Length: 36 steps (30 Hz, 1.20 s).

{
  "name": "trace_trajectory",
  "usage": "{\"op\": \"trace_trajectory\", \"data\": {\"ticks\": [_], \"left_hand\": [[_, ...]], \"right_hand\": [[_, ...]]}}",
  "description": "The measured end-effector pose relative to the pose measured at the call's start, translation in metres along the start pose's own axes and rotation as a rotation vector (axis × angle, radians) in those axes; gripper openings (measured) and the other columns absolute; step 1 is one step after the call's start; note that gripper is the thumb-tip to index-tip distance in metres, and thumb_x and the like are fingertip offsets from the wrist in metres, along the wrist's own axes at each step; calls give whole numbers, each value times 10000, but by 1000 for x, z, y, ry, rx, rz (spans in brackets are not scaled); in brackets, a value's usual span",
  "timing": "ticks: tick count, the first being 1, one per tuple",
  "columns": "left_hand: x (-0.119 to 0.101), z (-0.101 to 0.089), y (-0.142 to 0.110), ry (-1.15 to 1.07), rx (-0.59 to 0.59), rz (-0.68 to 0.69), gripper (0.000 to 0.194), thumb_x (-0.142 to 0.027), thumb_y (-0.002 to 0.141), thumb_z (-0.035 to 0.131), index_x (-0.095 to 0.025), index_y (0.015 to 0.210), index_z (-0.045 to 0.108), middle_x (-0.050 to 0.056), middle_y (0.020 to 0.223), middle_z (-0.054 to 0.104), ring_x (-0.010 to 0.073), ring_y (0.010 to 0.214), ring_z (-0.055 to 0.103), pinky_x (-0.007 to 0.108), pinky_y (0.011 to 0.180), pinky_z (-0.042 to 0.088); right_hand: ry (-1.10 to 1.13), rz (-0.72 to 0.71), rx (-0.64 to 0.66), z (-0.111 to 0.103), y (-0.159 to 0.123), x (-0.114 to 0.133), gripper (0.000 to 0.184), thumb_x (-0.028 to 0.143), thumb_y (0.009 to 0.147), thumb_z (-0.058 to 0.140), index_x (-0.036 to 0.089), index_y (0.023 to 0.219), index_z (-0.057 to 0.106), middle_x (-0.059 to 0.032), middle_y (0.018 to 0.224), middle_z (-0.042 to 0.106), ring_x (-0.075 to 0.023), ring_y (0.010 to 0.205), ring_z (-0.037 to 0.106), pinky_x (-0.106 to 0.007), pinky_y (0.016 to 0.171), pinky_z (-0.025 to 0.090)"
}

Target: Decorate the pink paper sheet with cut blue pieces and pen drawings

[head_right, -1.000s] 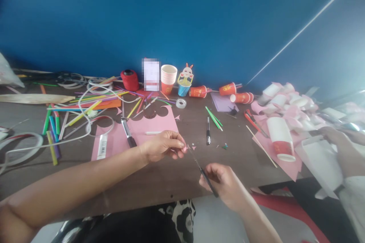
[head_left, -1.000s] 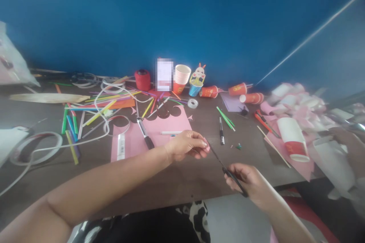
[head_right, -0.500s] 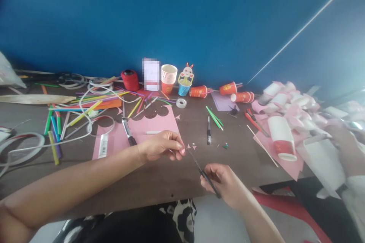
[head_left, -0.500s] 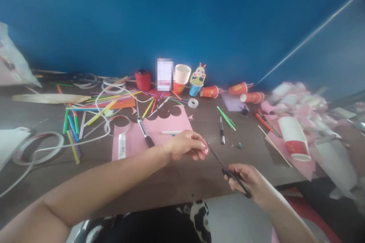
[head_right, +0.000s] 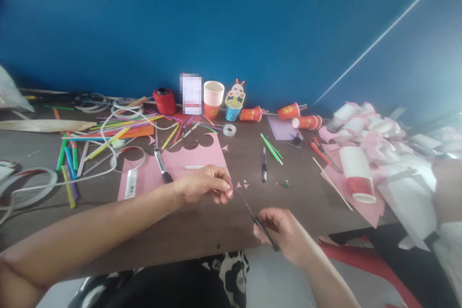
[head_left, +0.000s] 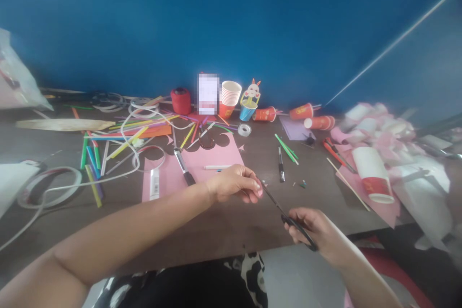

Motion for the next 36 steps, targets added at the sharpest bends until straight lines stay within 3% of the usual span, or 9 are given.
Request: {"op": "trace_trajectory", "data": {"ticks": [19,25,29,36], "left_hand": [[-3,-1,-3,25,26,-28,177,-249,597,675,-127,686,582,31,644,645,122,551,614,208,483,434],[-1,-6,-5,94,127,-40,102,-215,633,633,-139,680,585,34,685,673,147,624,661,183,484,433],[-4,-9,-6,178,228,-69,57,-191,640,597,-135,636,610,29,674,677,133,588,652,195,506,462],[-11,-10,-10,288,317,-170,32,-157,600,613,-143,619,592,0,628,664,114,550,636,199,511,476]], "right_hand": [[11,33,-36,-2,1,-9,294,389,670,671,151,614,507,39,555,478,-67,503,388,-203,488,287],[-25,9,28,-7,-1,-4,205,331,691,658,147,667,571,24,602,524,-77,544,428,-202,517,313],[-41,74,103,-12,-3,1,177,317,696,646,155,676,579,36,549,521,-61,476,393,-190,464,282],[-87,88,146,-21,0,-11,210,355,696,660,164,705,572,18,625,582,-62,493,426,-181,451,296]]}}
Point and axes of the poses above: each hand's wrist, its own y-axis towards the middle knuckle, its own z-axis out of the palm, x = y × z, the point moved 2 cm from there along y, towards the middle knuckle
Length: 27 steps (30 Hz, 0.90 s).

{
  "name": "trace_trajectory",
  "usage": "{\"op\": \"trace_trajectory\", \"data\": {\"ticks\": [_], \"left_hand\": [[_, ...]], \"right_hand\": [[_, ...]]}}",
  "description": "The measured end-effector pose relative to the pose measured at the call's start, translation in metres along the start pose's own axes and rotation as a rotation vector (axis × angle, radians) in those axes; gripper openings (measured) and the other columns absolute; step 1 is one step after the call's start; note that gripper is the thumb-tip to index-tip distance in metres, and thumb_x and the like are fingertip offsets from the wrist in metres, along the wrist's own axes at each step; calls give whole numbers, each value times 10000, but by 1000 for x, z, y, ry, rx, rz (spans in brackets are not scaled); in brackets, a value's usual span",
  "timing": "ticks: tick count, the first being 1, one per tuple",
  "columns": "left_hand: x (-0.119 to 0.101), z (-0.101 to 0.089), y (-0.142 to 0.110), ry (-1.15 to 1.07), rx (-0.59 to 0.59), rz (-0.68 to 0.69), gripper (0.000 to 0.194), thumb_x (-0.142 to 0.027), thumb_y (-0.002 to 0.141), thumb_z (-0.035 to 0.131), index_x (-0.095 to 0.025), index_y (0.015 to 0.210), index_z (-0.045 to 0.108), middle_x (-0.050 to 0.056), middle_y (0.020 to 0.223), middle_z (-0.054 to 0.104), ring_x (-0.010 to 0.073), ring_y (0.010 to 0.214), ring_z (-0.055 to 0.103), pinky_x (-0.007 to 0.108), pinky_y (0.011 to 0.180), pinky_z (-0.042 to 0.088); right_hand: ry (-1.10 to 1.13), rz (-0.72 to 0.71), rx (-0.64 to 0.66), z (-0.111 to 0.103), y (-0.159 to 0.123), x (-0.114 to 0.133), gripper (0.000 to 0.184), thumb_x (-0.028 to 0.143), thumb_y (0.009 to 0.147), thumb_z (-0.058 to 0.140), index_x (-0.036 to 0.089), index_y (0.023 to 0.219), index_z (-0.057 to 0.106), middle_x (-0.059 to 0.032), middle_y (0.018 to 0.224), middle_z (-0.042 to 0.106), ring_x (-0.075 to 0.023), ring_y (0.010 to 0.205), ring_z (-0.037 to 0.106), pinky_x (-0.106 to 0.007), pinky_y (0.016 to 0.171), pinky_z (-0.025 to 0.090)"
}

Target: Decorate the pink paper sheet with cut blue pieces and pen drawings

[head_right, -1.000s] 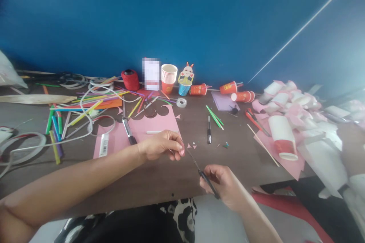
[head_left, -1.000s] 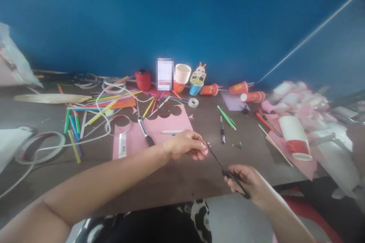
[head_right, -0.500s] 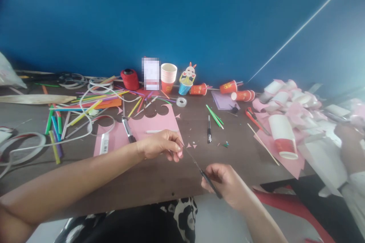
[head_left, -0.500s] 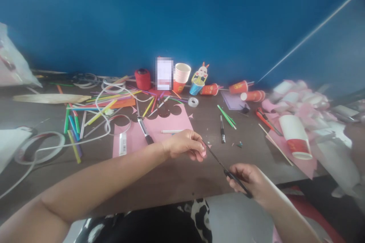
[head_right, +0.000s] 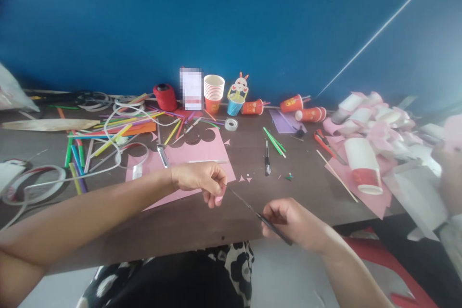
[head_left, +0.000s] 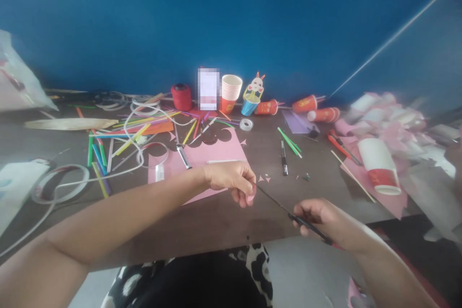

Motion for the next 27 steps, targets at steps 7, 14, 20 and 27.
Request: {"op": "trace_trajectory", "data": {"ticks": [7,14,20,27], "left_hand": [[-1,0,-1,49,37,-34,39,-149,584,606,-136,615,587,-7,606,654,119,534,629,216,513,483],[2,-1,1,46,97,-54,40,-154,589,607,-137,623,596,-5,610,658,117,542,626,226,524,495],[4,-3,3,54,104,-67,41,-157,592,597,-139,627,585,-11,593,652,115,538,628,213,514,490],[4,-3,2,56,100,-75,41,-159,589,585,-138,624,582,-18,588,646,104,532,625,195,506,489]], "right_hand": [[-13,11,22,0,0,5,229,360,686,680,150,702,590,21,571,577,-54,462,425,-172,432,294],[-40,-9,43,1,0,9,211,352,675,695,161,716,617,0,669,644,-82,549,515,-177,488,350],[-68,10,32,3,0,11,252,382,678,697,157,696,585,26,583,580,-66,503,455,-177,469,324],[-75,21,33,4,1,13,263,382,673,698,154,706,572,37,580,542,-63,514,434,-175,473,322]]}}
Point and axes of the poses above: each hand's wrist, its own y-axis towards the middle knuckle, its own z-axis out of the palm, x = y × z, the point moved 2 cm from there along y, towards the middle knuckle
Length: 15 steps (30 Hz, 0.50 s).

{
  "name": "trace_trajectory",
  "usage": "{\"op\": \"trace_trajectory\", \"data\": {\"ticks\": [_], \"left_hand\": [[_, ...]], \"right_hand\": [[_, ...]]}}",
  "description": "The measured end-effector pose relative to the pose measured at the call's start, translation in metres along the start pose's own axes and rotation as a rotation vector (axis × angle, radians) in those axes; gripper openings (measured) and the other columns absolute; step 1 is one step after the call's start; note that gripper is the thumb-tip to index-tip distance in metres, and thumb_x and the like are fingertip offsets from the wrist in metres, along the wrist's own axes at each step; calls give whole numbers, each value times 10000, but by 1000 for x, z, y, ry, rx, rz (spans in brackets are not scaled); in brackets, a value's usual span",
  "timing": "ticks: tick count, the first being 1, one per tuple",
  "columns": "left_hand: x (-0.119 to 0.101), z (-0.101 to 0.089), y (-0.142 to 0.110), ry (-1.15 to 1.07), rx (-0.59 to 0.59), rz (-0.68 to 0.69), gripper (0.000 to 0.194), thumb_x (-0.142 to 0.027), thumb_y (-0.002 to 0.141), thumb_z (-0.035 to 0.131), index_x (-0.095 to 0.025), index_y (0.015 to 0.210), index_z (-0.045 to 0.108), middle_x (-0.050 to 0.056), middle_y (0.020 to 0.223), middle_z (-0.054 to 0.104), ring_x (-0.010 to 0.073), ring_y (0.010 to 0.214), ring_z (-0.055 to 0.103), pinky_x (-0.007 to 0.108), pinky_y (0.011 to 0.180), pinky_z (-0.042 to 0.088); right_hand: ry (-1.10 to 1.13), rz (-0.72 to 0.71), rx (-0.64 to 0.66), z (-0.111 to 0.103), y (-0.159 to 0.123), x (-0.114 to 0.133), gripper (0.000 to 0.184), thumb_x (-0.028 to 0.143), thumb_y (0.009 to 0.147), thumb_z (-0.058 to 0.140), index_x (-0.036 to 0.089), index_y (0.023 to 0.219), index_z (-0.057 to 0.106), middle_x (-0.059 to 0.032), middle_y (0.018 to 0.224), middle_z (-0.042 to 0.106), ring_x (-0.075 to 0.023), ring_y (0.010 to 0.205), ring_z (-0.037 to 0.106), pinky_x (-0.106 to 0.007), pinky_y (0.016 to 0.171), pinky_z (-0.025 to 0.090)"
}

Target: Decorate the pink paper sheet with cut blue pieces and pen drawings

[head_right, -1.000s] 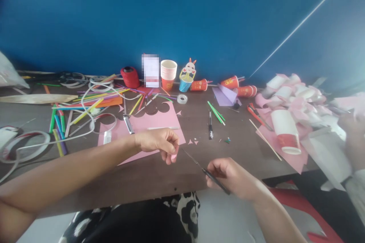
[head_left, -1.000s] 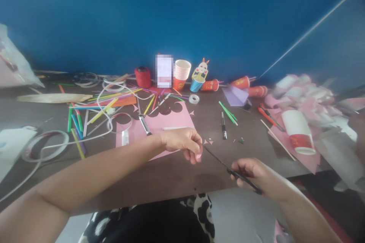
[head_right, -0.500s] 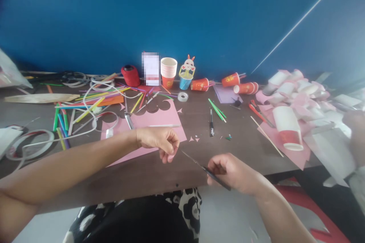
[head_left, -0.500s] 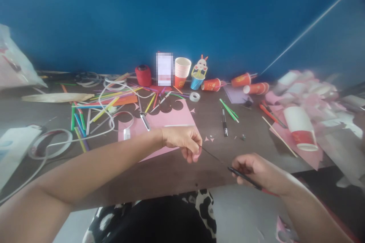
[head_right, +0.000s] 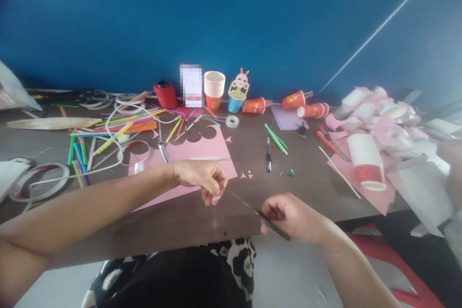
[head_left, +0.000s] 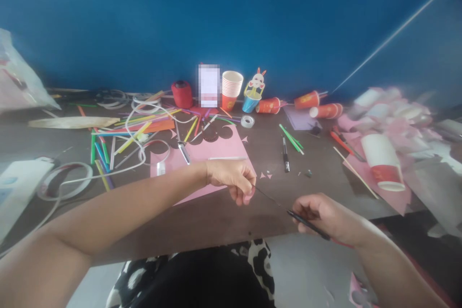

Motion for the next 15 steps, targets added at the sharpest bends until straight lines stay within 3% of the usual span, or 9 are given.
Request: {"op": "trace_trajectory", "data": {"ticks": [10,15], "left_hand": [[3,-1,2,1,-11,-12,45,-158,588,593,-140,629,585,-10,591,654,113,539,626,203,502,481],[2,-1,2,8,-5,-9,50,-157,581,588,-138,627,586,-11,584,649,112,539,625,205,505,485]], "right_hand": [[-16,4,2,0,-1,3,262,381,681,685,157,681,548,58,527,490,-53,476,387,-172,449,294],[-12,2,12,1,0,3,255,384,682,683,155,700,571,39,568,539,-62,507,425,-175,470,313]]}}
Point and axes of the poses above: each hand's wrist, its own y-axis towards the middle knuckle, its own z-axis out of the palm, x = y × z, the point moved 2 cm from there along y, towards the middle knuckle
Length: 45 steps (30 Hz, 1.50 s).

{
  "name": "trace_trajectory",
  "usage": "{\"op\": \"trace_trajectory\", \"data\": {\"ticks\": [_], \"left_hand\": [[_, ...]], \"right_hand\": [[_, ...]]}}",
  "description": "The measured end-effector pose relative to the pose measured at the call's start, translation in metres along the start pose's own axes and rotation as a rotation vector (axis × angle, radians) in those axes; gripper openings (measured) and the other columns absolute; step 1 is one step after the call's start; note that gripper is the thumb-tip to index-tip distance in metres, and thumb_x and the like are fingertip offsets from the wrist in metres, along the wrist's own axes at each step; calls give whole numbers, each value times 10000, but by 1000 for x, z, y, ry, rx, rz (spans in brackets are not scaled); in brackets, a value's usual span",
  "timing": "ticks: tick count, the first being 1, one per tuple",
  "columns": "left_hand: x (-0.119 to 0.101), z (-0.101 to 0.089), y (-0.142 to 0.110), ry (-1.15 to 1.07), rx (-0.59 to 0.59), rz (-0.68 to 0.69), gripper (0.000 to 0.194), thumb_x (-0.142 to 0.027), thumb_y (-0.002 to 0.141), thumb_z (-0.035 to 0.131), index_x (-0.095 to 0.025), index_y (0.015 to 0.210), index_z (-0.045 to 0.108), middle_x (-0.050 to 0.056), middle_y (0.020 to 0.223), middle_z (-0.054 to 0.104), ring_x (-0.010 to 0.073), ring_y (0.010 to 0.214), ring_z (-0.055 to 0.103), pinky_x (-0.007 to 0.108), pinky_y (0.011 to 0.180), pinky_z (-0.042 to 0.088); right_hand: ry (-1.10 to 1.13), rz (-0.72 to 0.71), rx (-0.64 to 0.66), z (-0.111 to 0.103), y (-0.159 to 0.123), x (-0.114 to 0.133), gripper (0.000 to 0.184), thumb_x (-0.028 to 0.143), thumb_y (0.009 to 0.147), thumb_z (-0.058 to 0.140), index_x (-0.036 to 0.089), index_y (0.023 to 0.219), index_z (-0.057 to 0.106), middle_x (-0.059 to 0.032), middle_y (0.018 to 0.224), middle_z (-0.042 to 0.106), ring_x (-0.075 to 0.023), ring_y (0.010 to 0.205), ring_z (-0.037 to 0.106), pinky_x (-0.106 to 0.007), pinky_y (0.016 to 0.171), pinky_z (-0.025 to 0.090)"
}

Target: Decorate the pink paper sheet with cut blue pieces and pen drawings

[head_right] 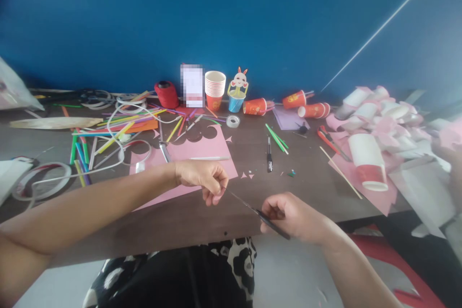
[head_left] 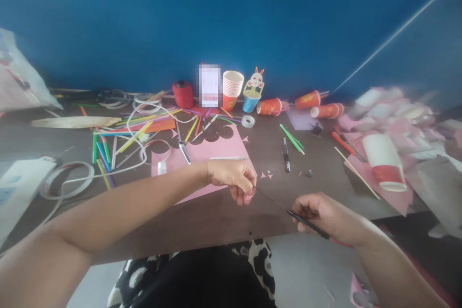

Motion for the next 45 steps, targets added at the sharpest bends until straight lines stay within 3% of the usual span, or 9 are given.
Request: {"op": "trace_trajectory", "data": {"ticks": [12,16,25,45], "left_hand": [[2,-1,1,-10,7,10,40,-158,590,588,-140,624,600,-2,605,658,118,543,628,221,520,493],[4,-3,0,-48,-54,24,58,-164,587,601,-138,637,613,-7,619,661,112,546,629,209,521,490],[5,-5,-4,-60,-123,21,69,-167,581,612,-137,642,608,-9,608,659,113,539,630,202,513,477],[10,-6,-1,37,-76,61,50,-168,631,566,-140,647,604,-1,643,665,112,557,633,208,520,487]], "right_hand": [[5,-14,-52,2,2,0,258,393,666,673,162,646,561,32,534,536,-68,470,408,-199,460,292],[68,-60,-109,0,4,-8,268,415,692,651,170,674,545,43,550,511,-67,481,400,-193,455,289],[-11,-14,-32,1,5,-9,262,418,677,651,168,712,581,-1,635,594,-100,551,501,-192,479,362],[-12,-3,-10,3,6,-4,279,426,690,655,161,661,573,30,530,552,-60,440,412,-187,440,290]]}}
Point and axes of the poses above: each hand's wrist, its own y-axis towards the middle knuckle, its own z-axis out of the palm, x = y × z, the point moved 2 cm from there along y, towards the middle knuckle
